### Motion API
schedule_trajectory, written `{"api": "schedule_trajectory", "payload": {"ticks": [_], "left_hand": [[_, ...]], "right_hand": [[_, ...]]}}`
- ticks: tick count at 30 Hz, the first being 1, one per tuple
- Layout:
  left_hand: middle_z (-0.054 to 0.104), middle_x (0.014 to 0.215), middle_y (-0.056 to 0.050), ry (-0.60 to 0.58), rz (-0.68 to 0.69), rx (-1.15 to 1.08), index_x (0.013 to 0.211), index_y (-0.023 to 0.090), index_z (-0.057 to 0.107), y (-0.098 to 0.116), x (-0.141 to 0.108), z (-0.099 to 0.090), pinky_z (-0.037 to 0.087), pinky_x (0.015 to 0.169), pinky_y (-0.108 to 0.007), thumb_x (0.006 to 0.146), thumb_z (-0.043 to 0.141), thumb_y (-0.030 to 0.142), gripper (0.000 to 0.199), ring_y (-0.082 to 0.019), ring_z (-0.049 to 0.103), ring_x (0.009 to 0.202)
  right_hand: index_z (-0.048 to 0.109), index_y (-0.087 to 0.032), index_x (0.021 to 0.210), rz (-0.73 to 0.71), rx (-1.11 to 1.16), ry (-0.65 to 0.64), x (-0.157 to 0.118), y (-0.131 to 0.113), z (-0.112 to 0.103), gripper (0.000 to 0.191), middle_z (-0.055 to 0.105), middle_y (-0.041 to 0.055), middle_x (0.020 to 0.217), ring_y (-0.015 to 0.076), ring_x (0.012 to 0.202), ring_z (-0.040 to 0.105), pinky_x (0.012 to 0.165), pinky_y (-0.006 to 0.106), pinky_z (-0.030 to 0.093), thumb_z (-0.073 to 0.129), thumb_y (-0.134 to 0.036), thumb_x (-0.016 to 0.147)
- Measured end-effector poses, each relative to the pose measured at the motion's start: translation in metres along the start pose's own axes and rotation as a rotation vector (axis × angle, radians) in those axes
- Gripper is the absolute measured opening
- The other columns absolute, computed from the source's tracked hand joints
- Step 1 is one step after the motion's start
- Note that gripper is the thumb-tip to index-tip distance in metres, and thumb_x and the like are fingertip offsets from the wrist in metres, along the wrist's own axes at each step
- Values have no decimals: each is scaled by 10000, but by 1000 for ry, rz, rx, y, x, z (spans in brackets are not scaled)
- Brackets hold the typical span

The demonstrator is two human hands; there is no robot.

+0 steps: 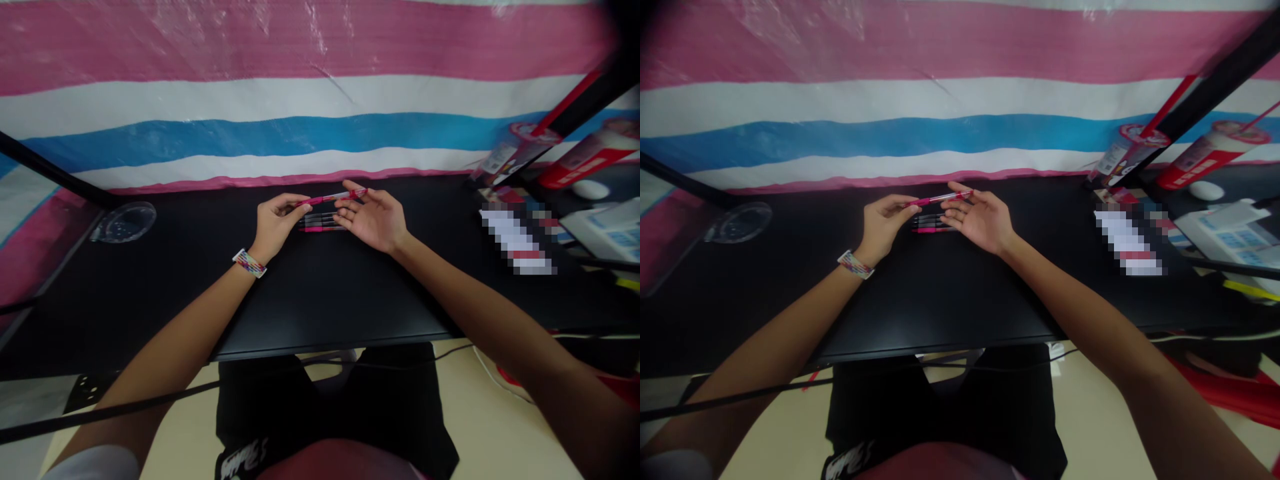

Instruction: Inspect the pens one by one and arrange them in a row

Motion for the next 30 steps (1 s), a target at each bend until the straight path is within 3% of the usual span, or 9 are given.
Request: {"api": "schedule_trajectory", "payload": {"ticks": [14,17,20,25,30], "left_hand": [[889,1040,-54,-2,20,3,1039,259,897,1,-1,1,660,928,-376,890,932,423,224,-216,821,939],[889,1037,-60,0,10,0,1040,250,897,1,0,0,660,933,-385,887,930,433,241,-227,823,946],[889,1027,-57,6,1,-2,1044,254,897,1,0,0,662,932,-392,892,922,417,224,-227,822,943],[889,1016,-47,-3,23,-11,1035,261,899,3,-1,0,652,925,-373,891,927,381,190,-210,818,926],[891,1039,-54,-3,21,8,1039,259,896,4,-1,0,659,934,-380,897,923,393,196,-215,820,942]], "right_hand": [[772,-288,1241,68,223,18,-1,2,3,398,849,69,1029,281,1042,769,1066,483,634,692,-454,889],[767,-293,1279,74,242,-8,-2,0,5,434,859,69,1064,287,1052,772,1086,501,628,690,-494,903],[759,-305,1313,85,203,-1,-3,-1,5,476,861,70,1107,298,1111,773,1107,515,619,666,-546,913],[772,-295,1280,68,139,20,-2,0,2,438,858,72,1099,299,1181,769,1165,524,593,675,-476,893],[781,-269,1279,39,58,21,-1,0,-1,461,856,99,1135,307,1191,768,1131,532,615,659,-500,899]]}}
Point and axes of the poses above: each hand's wrist, its own x-axis towards the middle knuckle, its own z-axis out of the palm, y = z × x, the point moved 3 cm from there along x, towards the middle knuckle
